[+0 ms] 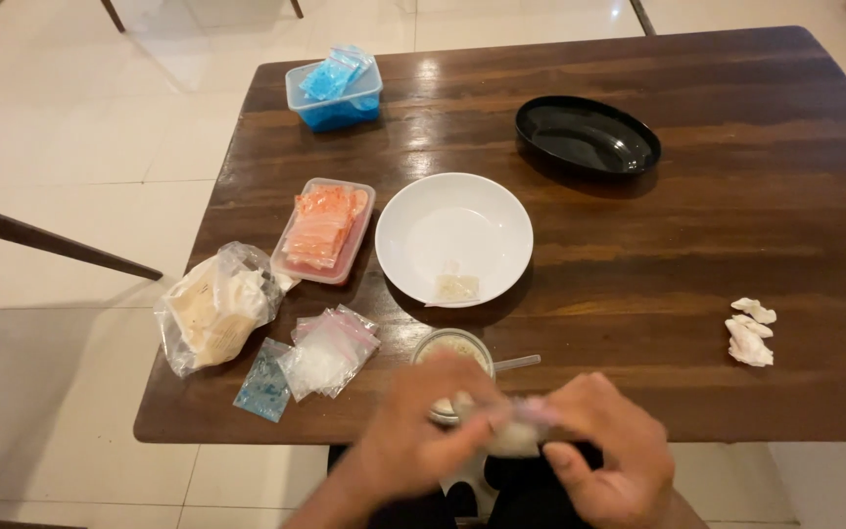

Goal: Using a small spoon to transfer white powder from a jar into multiple small zip-lock bags on a wooden table.

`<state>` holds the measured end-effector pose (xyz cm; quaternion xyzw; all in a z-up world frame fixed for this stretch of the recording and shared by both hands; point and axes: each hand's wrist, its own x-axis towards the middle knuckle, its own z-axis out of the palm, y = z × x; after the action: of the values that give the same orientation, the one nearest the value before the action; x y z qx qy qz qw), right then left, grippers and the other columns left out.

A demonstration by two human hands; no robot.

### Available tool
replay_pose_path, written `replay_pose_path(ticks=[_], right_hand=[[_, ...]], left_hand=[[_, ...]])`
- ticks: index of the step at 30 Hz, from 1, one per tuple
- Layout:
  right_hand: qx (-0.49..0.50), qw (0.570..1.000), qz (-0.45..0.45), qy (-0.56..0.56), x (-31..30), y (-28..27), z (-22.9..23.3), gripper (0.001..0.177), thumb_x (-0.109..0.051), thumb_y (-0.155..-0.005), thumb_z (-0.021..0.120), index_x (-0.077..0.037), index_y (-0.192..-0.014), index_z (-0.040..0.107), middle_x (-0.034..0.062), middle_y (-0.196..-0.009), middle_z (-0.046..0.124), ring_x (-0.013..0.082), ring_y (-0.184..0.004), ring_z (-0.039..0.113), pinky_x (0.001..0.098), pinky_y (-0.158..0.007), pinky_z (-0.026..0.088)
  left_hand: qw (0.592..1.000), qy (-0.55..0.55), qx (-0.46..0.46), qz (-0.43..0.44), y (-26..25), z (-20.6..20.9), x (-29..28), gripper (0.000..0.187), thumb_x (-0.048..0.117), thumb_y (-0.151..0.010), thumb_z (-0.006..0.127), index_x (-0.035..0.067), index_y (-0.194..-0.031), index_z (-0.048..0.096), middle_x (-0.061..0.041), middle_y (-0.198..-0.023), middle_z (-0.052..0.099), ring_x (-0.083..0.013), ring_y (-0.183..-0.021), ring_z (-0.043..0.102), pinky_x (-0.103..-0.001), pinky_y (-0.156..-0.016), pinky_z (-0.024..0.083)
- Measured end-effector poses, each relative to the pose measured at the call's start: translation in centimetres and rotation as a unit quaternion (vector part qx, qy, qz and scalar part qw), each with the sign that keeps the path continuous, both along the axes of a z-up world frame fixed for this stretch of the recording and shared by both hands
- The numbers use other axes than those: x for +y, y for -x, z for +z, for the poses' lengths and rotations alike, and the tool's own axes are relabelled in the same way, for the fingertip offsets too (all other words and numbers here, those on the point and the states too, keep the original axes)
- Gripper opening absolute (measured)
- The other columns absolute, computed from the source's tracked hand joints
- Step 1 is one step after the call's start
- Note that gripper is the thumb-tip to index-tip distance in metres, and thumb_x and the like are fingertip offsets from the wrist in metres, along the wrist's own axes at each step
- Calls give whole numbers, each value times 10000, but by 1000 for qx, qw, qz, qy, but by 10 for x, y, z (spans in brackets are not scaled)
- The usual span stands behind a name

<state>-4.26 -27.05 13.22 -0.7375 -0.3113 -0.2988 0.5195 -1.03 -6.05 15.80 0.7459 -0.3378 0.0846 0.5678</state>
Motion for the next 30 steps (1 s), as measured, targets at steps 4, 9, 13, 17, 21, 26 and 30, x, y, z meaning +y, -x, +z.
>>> replay_pose_path(ticks=[4, 9, 13, 17, 21, 26, 30], right_hand=[[34, 995, -73, -65, -16, 1, -4, 317, -245, -942, 614, 34, -1075, 684, 133, -826, 733, 196, -723, 712, 252, -686, 624], [46, 990, -114, -70, -32, 4, 5, 246, -158, -934, 600, 62, -1018, 673, 143, -769, 688, 219, -672, 691, 290, -680, 556], [43, 989, -124, -67, -41, 3, 0, 190, -69, -944, 596, 73, -1056, 654, 125, -720, 649, 218, -665, 678, 310, -715, 543], [37, 990, -123, -65, -43, 8, -1, 195, -82, -940, 612, 65, -1060, 661, 110, -757, 664, 209, -655, 681, 304, -721, 547], [79, 973, -210, -58, -42, 16, -4, 229, -94, -992, 611, 76, -1132, 673, 144, -823, 701, 186, -740, 675, 306, -907, 564], [126, 976, -148, -99, -67, -9, -40, 274, -69, -1097, 524, 121, -1293, 544, 236, -936, 641, 265, -804, 652, 321, -871, 538], [148, 962, -206, -99, -70, -63, -70, 100, 13, -1279, 497, 70, -1344, 549, 176, -928, 588, 251, -829, 598, 379, -876, 519]], left_hand=[[996, -61, -23, 60, -52, 17, 21, 165, 278, -909, 670, 129, -861, 719, 14, -822, 723, -118, -744, 629, -275, -687, 470], [992, -87, -22, 86, -119, 2, 36, 155, 228, -947, 689, 82, -919, 736, -12, -871, 730, -122, -785, 633, -261, -700, 496], [986, -143, -39, 83, -151, -41, 50, 83, 167, -945, 710, 92, -910, 715, -28, -934, 741, -182, -883, 688, -327, -814, 529], [972, -217, -26, 83, -176, -101, 67, 66, 184, -918, 743, 125, -889, 748, -16, -986, 740, -196, -926, 696, -347, -872, 536], [973, -156, 15, 170, -176, -90, 96, 334, 251, -855, 792, 159, -1171, 737, -35, -1215, 725, -187, -1169, 655, -336, -977, 495], [962, -22, 81, 260, -131, -37, 131, 94, 227, -874, 793, 142, -887, 753, 27, -967, 747, -84, -936, 686, -257, -819, 550], [935, -158, 86, 306, -93, -38, 149, 260, 277, -877, 808, 128, -730, 655, 0, -782, 675, -113, -732, 596, -275, -685, 460]])
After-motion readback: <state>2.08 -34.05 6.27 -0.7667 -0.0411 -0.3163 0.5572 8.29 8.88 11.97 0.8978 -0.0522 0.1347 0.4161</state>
